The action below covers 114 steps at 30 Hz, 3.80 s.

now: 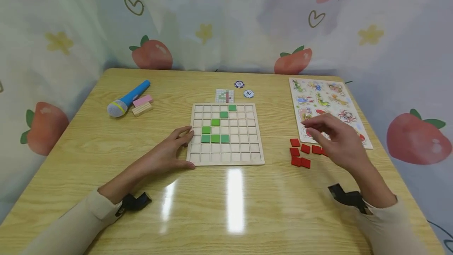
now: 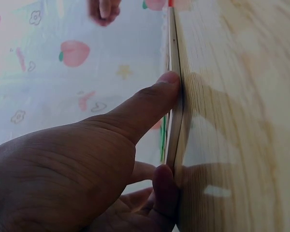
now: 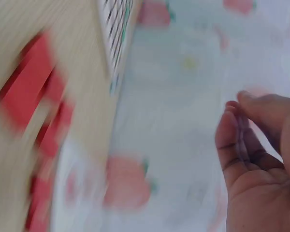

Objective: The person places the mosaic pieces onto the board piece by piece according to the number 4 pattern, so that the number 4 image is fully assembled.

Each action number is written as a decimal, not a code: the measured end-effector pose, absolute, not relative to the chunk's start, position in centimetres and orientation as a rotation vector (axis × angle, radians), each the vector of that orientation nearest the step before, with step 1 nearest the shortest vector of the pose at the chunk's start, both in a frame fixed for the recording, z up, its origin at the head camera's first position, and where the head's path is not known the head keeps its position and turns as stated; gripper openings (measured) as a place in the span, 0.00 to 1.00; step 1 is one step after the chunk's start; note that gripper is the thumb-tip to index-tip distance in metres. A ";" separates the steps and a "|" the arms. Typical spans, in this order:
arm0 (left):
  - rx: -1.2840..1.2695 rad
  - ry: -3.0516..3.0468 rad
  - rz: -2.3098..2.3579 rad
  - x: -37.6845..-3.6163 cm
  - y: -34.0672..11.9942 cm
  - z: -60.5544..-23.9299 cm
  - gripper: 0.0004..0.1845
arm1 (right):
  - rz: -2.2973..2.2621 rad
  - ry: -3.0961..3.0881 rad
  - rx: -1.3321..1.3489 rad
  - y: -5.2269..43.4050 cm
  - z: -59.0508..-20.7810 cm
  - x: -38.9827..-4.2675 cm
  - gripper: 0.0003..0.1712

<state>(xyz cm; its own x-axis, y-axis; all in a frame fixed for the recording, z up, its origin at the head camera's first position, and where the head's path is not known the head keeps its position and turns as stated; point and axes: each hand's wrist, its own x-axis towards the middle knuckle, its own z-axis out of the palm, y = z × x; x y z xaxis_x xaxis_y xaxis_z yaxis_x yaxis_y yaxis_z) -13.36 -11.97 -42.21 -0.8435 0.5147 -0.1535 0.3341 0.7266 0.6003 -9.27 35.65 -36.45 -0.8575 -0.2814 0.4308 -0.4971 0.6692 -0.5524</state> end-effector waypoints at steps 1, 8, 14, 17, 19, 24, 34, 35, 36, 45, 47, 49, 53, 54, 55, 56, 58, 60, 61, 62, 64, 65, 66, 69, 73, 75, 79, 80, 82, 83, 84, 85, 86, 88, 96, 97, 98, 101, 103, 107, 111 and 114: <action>0.657 2.621 0.824 -13.3 -12.0 -42.3 0.61 | 1.019 -2.579 0.517 37.0 -36.7 -8.5 0.20; 0.617 2.617 0.846 -13.3 -12.3 -42.4 0.61 | 1.026 -2.679 0.072 43.1 -41.0 -6.4 0.14; 0.628 2.599 0.876 -13.3 -12.0 -42.3 0.61 | 0.859 -2.871 0.004 45.0 -43.2 -6.3 0.16; 0.633 2.595 0.881 -13.3 -12.1 -42.5 0.61 | 0.780 -2.967 0.003 45.3 -43.6 -6.1 0.19; 0.641 2.598 0.880 -13.3 -12.1 -42.7 0.61 | 0.764 -2.988 0.012 45.4 -43.9 -6.2 0.20; 0.664 2.608 0.884 -13.3 -12.2 -42.7 0.60 | 0.753 -2.978 0.054 45.4 -43.9 -6.3 0.19; 0.660 2.616 0.863 -13.3 -12.3 -42.5 0.59 | 0.719 -2.942 0.129 44.6 -43.9 -6.6 0.16; 0.662 2.613 0.863 -13.3 -12.3 -42.4 0.59 | 0.728 -2.943 0.131 44.5 -43.7 -6.6 0.16; 0.663 2.611 0.862 -13.3 -12.3 -42.4 0.59 | 0.733 -2.944 0.128 44.4 -43.6 -6.6 0.16; 0.683 2.607 0.876 -13.3 -12.2 -42.5 0.60 | 0.725 -2.786 0.566 38.9 -39.4 -9.7 0.22; 0.683 2.605 0.879 -13.2 -12.2 -42.5 0.60 | 0.703 -2.745 0.690 36.7 -38.1 -11.1 0.25; 0.681 2.610 0.873 -13.2 -12.3 -42.5 0.60 | 0.668 -2.724 0.782 34.3 -37.1 -12.7 0.24; 0.685 2.619 0.861 -13.2 -12.4 -42.3 0.60 | 0.644 -2.785 0.911 29.6 -36.3 -16.4 0.16; 0.689 2.619 0.861 -13.2 -12.4 -42.3 0.60 | 0.645 -2.822 0.929 28.5 -36.3 -17.3 0.15; 0.691 2.617 0.865 -13.2 -12.4 -42.2 0.60 | 0.649 -2.858 0.952 27.5 -36.3 -18.1 0.13; 0.690 2.612 0.871 -13.2 -12.4 -42.2 0.60 | 0.637 -2.894 0.971 26.5 -36.3 -19.0 0.12; 0.689 2.608 0.877 -13.2 -12.4 -42.2 0.60 | 0.616 -2.963 1.011 24.7 -36.6 -20.6 0.10; 0.686 2.605 0.886 -13.2 -12.4 -42.2 0.60 | 0.575 -3.020 1.051 23.2 -37.0 -22.0 0.08; 0.683 2.604 0.888 -13.2 -12.4 -42.2 0.60 | 0.551 -3.041 1.068 22.6 -37.2 -22.6 0.07; 0.685 2.606 0.888 -13.2 -12.3 -42.3 0.60 | 0.537 -3.060 1.077 22.1 -37.4 -23.0 0.06; 0.690 2.611 0.886 -13.2 -12.3 -42.4 0.60 | 0.510 -3.085 1.093 21.3 -37.8 -23.8 0.05; 0.691 2.611 0.885 -13.2 -12.3 -42.4 0.60 | 0.504 -3.089 1.099 21.1 -38.0 -24.0 0.04; 0.691 2.610 0.886 -13.2 -12.2 -42.4 0.60 | 0.505 -3.088 1.105 20.8 -38.2 -24.2 0.04; 0.691 2.604 0.884 -13.1 -12.2 -42.4 0.61 | 0.508 -3.071 1.120 20.5 -39.0 -24.6 0.03; 0.700 2.606 0.870 -13.1 -12.1 -42.5 0.61 | 0.511 -3.045 1.104 20.4 -39.6 -24.7 0.03; 0.701 2.611 0.864 -13.1 -12.1 -42.5 0.61 | 0.514 -3.027 1.092 20.3 -39.7 -24.6 0.02; 0.692 2.610 0.862 -13.1 -12.1 -42.3 0.61 | 0.532 -3.001 1.073 20.0 -39.9 -24.6 0.01; 0.691 2.610 0.862 -13.1 -12.1 -42.3 0.61 | 0.537 -2.998 1.068 20.0 -39.9 -24.6 0.02; 0.686 2.610 0.861 -13.2 -12.1 -42.2 0.61 | 0.549 -3.014 1.046 20.1 -39.9 -24.6 0.06; 0.684 2.611 0.860 -13.2 -12.1 -42.2 0.61 | 0.559 -3.029 1.026 20.3 -39.8 -24.6 0.08; 0.681 2.612 0.862 -13.2 -12.1 -42.2 0.61 | 0.577 -3.049 0.994 20.5 -39.7 -24.4 0.10; 0.681 2.614 0.863 -13.3 -12.1 -42.3 0.61 | 0.597 -3.059 0.962 20.9 -39.5 -24.2 0.12; 0.680 2.616 0.862 -13.3 -12.1 -42.3 0.61 | 0.626 -3.053 0.936 21.4 -39.3 -23.9 0.14; 0.686 2.621 0.859 -13.3 -12.2 -42.4 0.61 | 0.690 -3.016 0.881 22.9 -38.8 -22.8 0.16; 0.668 2.620 0.857 -13.3 -12.2 -42.3 0.61 | 0.641 -2.725 0.774 31.0 -37.4 -14.2 0.18; 0.661 2.617 0.858 -13.3 -12.1 -42.2 0.61 | 0.655 -2.699 0.747 32.0 -37.5 -13.0 0.19; 0.658 2.616 0.857 -13.3 -12.1 -42.2 0.61 | 0.678 -2.681 0.699 32.9 -37.7 -11.7 0.19; 0.659 2.613 0.855 -13.3 -12.0 -42.2 0.61 | 0.794 -2.649 0.549 35.4 -38.7 -8.3 0.19; 0.663 2.609 0.857 -13.2 -12.0 -42.2 0.61 | 0.869 -2.666 0.450 36.9 -39.6 -6.4 0.17; 0.661 2.616 0.848 -13.2 -12.0 -42.3 0.61 | 1.004 -2.760 0.286 38.9 -41.3 -4.1 0.16; 0.650 2.635 0.844 -13.2 -12.4 -42.3 0.61 | 1.041 -2.857 0.256 39.3 -42.7 -3.7 0.15; 0.653 2.636 0.847 -13.2 -12.5 -42.4 0.61 | 0.990 -2.893 0.293 39.0 -43.3 -3.9 0.15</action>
<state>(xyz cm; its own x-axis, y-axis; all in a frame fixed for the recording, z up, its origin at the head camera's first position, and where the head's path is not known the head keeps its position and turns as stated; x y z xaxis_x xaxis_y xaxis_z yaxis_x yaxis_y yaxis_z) -13.16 -12.51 -42.44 -0.8533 0.5031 -0.1372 0.3289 0.7234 0.6071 -3.90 39.00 -43.31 -0.9793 -0.1572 0.1273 -0.2022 0.7743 -0.5997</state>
